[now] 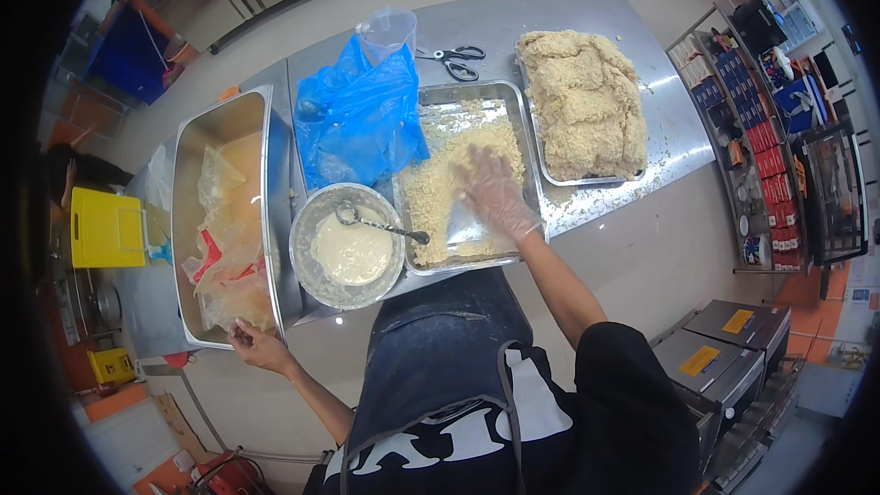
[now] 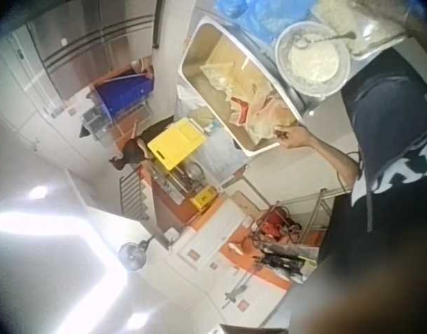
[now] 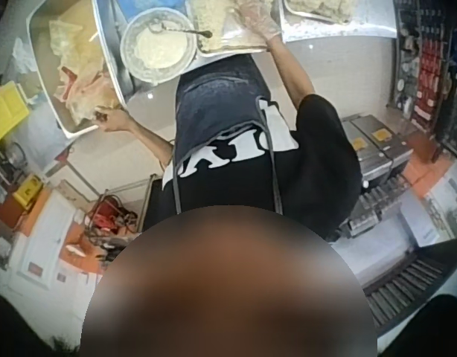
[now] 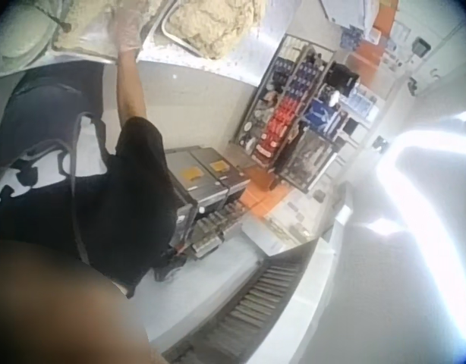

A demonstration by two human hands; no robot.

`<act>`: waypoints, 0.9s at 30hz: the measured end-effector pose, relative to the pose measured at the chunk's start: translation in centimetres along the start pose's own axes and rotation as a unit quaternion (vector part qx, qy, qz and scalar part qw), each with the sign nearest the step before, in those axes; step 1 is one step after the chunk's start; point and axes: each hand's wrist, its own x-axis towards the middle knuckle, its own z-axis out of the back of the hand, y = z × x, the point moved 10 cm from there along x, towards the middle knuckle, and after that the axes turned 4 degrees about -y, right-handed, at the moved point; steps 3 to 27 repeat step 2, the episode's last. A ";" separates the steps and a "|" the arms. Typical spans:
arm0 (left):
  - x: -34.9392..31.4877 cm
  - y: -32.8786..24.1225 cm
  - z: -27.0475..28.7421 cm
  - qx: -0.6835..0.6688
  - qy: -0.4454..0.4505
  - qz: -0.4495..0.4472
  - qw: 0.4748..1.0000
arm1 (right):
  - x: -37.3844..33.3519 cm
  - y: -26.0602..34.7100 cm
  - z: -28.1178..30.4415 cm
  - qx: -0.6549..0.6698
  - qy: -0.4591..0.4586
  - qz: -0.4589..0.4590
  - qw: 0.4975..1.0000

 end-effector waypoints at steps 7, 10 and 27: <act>-0.2 0.2 0.7 0.002 -0.002 0.003 1.000 | 0.5 -1.8 0.0 0.056 -0.053 -0.065 0.995; -0.2 0.2 0.7 0.002 -0.002 0.003 1.000 | 0.5 -1.8 0.0 0.056 -0.053 -0.065 0.995; -0.2 0.2 0.7 0.002 -0.002 0.003 1.000 | 0.5 -1.8 0.0 0.056 -0.053 -0.065 0.995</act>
